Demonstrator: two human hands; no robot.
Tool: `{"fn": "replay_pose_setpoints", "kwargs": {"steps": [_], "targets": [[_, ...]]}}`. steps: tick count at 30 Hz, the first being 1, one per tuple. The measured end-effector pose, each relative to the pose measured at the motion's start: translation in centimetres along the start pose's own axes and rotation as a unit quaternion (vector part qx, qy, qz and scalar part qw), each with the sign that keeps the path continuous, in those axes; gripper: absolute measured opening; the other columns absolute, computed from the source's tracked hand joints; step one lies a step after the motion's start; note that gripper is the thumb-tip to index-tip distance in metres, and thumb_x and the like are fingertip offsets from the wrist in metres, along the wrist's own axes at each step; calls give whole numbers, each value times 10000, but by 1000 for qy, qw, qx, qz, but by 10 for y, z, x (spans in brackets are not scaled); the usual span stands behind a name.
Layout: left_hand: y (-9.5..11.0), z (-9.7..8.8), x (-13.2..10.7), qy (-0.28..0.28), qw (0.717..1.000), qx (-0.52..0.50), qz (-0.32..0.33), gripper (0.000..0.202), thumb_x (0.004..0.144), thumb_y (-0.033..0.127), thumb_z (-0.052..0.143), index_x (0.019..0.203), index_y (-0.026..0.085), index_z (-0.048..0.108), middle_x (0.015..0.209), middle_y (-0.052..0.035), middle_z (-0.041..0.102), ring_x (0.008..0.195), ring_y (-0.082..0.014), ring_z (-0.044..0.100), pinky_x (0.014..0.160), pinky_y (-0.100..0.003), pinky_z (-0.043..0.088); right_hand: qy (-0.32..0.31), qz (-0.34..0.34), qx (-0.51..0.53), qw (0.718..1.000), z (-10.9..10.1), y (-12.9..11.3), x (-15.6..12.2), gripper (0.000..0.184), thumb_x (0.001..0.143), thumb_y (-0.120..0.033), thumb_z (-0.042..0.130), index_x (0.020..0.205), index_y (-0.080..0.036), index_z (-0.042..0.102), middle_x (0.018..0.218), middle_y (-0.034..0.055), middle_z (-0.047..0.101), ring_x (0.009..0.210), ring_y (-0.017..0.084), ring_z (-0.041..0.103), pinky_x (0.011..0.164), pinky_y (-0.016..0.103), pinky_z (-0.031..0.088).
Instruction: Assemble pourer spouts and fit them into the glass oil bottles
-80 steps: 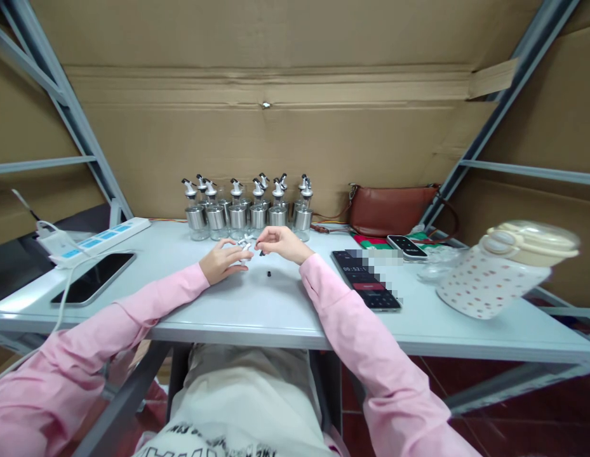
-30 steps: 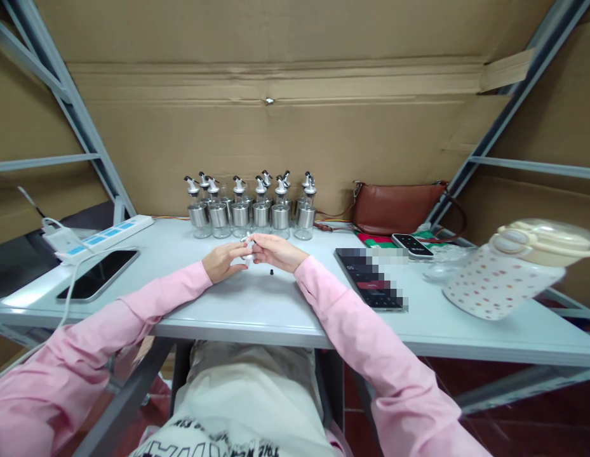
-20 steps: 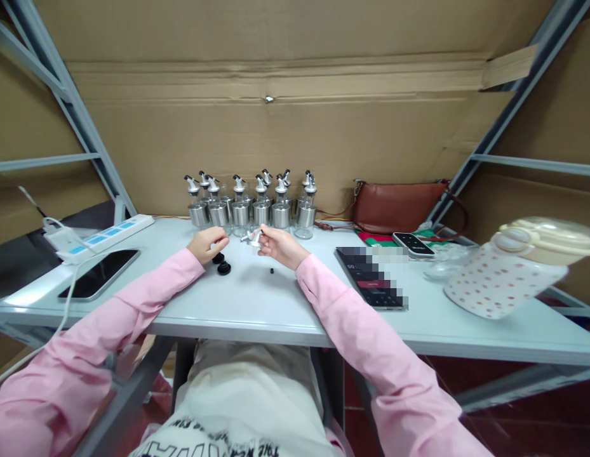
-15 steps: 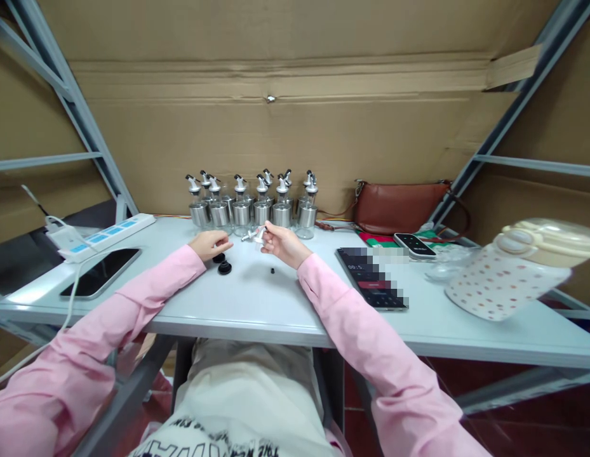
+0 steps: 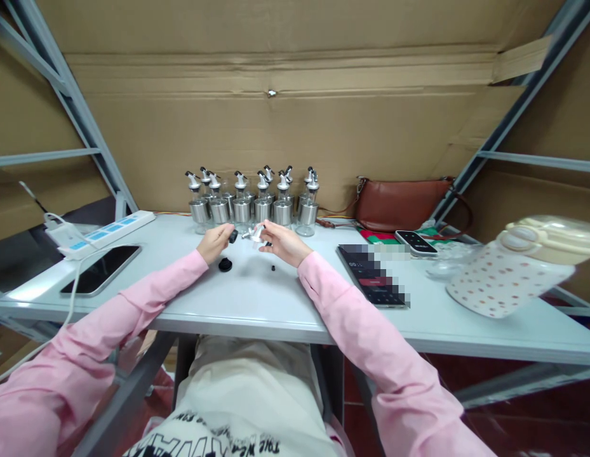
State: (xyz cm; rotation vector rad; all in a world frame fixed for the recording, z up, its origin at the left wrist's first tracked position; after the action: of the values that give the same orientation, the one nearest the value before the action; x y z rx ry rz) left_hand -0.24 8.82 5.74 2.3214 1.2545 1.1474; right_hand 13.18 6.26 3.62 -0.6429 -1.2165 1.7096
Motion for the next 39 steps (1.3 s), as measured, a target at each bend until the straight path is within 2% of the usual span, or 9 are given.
{"fn": "replay_pose_setpoints", "kwargs": {"steps": [4, 8, 11, 14, 17, 20, 31, 35, 39], "targets": [[21, 15, -10, 7, 997, -71, 17, 365, 847, 491, 258, 667, 192, 363, 512, 49, 386, 489, -99, 394, 538, -222, 326, -75, 25, -16, 997, 17, 4, -5, 161, 840, -328, 469, 858, -187, 547, 943, 49, 619, 829, 152, 598, 716, 326, 480], [24, 17, -15, 25, 995, -85, 37, 298, 849, 471, 283, 764, 196, 362, 551, 48, 420, 501, -105, 408, 559, -234, 347, -92, 25, -21, 995, 20, 5, -7, 150, 824, -317, 499, 872, -181, 542, 944, 51, 626, 816, 167, 623, 687, 308, 490], [26, 16, -18, 19, 995, -44, 85, 282, 856, 441, 256, 825, 189, 381, 603, 24, 481, 549, -125, 447, 628, -272, 361, -74, 17, -19, 997, 17, 3, -4, 150, 836, -309, 481, 871, -175, 538, 906, 54, 639, 772, 155, 630, 651, 280, 492], [35, 13, -20, 17, 986, 48, 156, 274, 848, 380, 257, 906, 175, 430, 691, -14, 557, 627, -151, 484, 738, -335, 332, -40, 8, -12, 999, 10, 1, -2, 184, 859, -320, 435, 845, -166, 534, 844, 59, 650, 724, 138, 630, 644, 268, 491], [41, 11, -22, 12, 975, 98, 198, 286, 837, 324, 254, 946, 157, 460, 752, -34, 590, 638, -152, 497, 753, -350, 301, -30, 8, -11, 999, 7, -1, -1, 217, 869, -340, 411, 830, -164, 532, 838, 62, 655, 712, 136, 630, 643, 266, 486], [46, 9, -23, 4, 968, 121, 219, 289, 822, 309, 289, 963, 145, 480, 724, -21, 590, 598, -135, 497, 760, -345, 293, -24, 16, -18, 999, 5, 0, -1, 240, 868, -373, 403, 829, -171, 528, 850, 63, 659, 705, 134, 631, 636, 257, 477], [54, 9, -25, -14, 946, 206, 251, 211, 722, 221, 403, 875, 159, 534, 650, 2, 586, 584, -127, 504, 839, -368, 269, -1, 44, -29, 999, 3, 1, -4, 291, 896, -369, 322, 805, -170, 515, 816, 73, 681, 649, 133, 630, 645, 259, 454], [53, 11, -25, -15, 943, 221, 249, 144, 745, 214, 389, 762, 164, 523, 603, 13, 568, 565, -120, 492, 838, -367, 266, 10, 45, -36, 998, 3, -2, -5, 290, 892, -377, 331, 813, -169, 517, 827, 78, 682, 649, 136, 631, 651, 264, 451], [53, 12, -24, -19, 944, 217, 247, 158, 761, 237, 385, 719, 164, 519, 570, 20, 562, 540, -112, 479, 847, -374, 262, 25, 35, -39, 998, -1, -3, -4, 305, 898, -378, 308, 811, -167, 510, 839, 83, 679, 658, 142, 633, 646, 270, 448]]}}
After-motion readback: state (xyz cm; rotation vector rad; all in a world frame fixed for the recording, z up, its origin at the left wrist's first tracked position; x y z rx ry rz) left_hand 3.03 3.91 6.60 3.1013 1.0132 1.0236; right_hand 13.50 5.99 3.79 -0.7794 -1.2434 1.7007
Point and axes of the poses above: each hand's wrist, its own x-axis towards the middle knuckle, its own z-axis out of the palm, y = z × x, the point moved 9 cm from there along x, towards the middle knuckle
